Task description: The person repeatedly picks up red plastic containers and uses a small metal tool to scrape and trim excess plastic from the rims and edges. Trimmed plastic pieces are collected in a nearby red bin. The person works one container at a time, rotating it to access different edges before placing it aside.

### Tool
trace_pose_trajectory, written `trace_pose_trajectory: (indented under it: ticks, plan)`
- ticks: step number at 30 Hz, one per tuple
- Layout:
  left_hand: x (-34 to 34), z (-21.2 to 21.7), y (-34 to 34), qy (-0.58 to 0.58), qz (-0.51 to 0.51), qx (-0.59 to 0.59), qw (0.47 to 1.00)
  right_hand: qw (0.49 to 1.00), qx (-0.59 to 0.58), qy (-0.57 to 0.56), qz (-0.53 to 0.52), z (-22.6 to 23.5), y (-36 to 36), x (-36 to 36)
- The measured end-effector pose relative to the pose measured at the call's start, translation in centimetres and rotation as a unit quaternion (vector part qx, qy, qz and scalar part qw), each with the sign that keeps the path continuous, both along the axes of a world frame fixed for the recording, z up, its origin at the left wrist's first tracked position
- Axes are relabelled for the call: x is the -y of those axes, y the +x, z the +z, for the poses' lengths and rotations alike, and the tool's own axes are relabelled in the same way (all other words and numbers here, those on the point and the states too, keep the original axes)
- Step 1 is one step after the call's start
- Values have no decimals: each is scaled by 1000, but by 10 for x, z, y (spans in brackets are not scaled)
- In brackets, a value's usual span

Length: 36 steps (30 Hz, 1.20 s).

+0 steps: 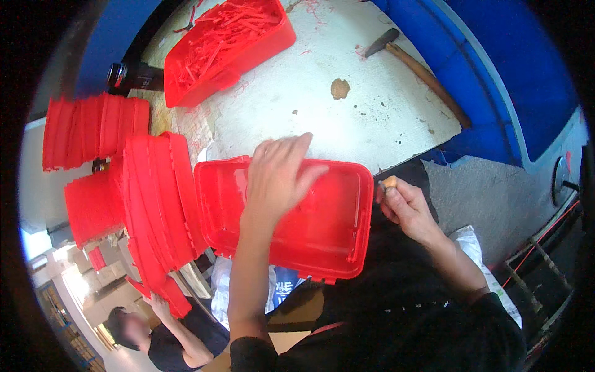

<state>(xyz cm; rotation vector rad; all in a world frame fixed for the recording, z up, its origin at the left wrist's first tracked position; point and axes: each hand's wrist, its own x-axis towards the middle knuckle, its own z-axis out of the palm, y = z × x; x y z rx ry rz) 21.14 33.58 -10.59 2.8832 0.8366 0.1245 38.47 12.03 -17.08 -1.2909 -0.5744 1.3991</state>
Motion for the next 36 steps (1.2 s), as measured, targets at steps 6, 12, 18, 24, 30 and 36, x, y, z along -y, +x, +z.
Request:
trace_pose_trajectory:
  ticks: [6, 12, 18, 24, 30, 36]
  plan:
    - [-38, -21, 23, 32, 110, 27, 993, 998, 42, 10, -36, -7, -1, -33]
    - [-34, -26, 22, 47, 102, 55, 992, 995, 88, 6, -35, -6, 12, -62]
    - [-36, -28, 21, 51, 113, 42, 991, 995, 95, -13, 15, 3, 18, -61]
    - [-37, -27, 23, 56, 110, 44, 991, 992, 126, -11, 19, 3, 4, -32]
    - [-38, -25, 22, 32, 141, 22, 989, 971, 197, -81, 106, 29, -9, 23]
    - [-37, -22, 21, 22, 128, 38, 991, 897, 413, 59, 150, 75, 6, 13]
